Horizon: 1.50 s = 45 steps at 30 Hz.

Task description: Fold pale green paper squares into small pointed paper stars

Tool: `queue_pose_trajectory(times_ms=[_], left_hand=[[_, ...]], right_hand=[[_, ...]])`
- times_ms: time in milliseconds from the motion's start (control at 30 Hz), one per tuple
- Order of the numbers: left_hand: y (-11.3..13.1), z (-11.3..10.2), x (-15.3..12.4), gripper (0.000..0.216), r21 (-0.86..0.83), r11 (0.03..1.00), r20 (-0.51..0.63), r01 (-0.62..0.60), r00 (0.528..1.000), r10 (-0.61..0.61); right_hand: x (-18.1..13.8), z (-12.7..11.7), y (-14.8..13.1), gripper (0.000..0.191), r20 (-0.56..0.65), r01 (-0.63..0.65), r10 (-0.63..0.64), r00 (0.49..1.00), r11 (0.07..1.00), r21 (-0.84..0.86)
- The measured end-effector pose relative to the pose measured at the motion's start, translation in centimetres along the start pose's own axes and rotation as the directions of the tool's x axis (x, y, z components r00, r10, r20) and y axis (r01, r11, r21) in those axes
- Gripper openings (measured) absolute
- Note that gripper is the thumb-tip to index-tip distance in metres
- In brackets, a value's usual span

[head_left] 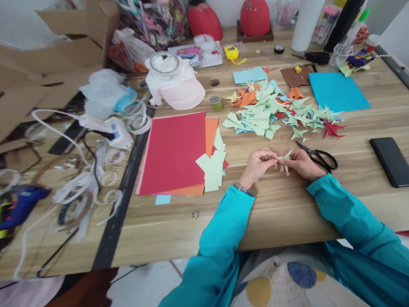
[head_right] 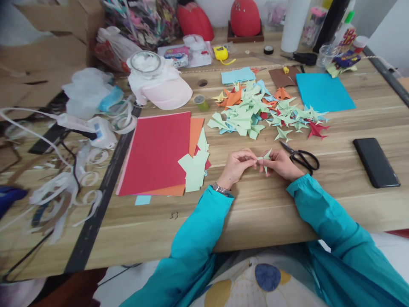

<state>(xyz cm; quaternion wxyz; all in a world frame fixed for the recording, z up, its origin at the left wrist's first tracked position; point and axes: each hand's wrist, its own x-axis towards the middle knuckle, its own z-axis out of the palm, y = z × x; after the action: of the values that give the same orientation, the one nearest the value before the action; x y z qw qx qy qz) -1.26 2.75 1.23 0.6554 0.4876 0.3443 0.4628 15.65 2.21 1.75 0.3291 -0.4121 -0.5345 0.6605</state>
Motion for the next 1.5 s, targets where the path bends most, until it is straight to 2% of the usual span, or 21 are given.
queue_pose_trajectory(times_ms=[333, 533, 700, 900, 1133, 1500], left_hand=[[-0.02, 0.01, 0.02, 0.007, 0.024, 1.0, 0.007, -0.01, 1.0, 0.01], [-0.25, 0.13, 0.1, 0.017, -0.02, 0.997, -0.02, 0.072, 0.997, -0.073], [-0.27, 0.4, 0.17, 0.024, 0.094, 0.993, -0.03, 0.078, 0.997, -0.076], [-0.62, 0.27, 0.33, 0.025, 0.018, 0.993, -0.037, 0.115, 0.993, -0.114], [-0.49, 0.49, 0.24, 0.025, -0.029, 0.99, -0.044, 0.138, 0.989, -0.139], [-0.71, 0.51, 0.35, 0.022, -0.021, 0.989, -0.056, 0.15, 0.987, -0.151]], right_hand=[[-0.07, 0.16, 0.11, 0.029, -0.013, 0.019, -0.018, 1.0, 0.999, 0.034], [0.07, 0.24, 0.13, 0.03, -0.073, 0.04, -0.039, 0.997, 0.999, 0.024], [0.05, 0.31, -0.01, 0.03, -0.054, 0.048, -0.047, 0.997, 0.999, 0.01], [0.0, 0.3, -0.02, 0.03, -0.057, 0.02, -0.017, 0.998, 0.998, 0.053], [0.11, 0.18, 0.24, 0.029, -0.037, 0.038, -0.037, 0.999, 0.999, 0.036], [0.16, 0.24, 0.04, 0.03, -0.048, 0.014, -0.014, 0.999, 1.0, 0.002]])
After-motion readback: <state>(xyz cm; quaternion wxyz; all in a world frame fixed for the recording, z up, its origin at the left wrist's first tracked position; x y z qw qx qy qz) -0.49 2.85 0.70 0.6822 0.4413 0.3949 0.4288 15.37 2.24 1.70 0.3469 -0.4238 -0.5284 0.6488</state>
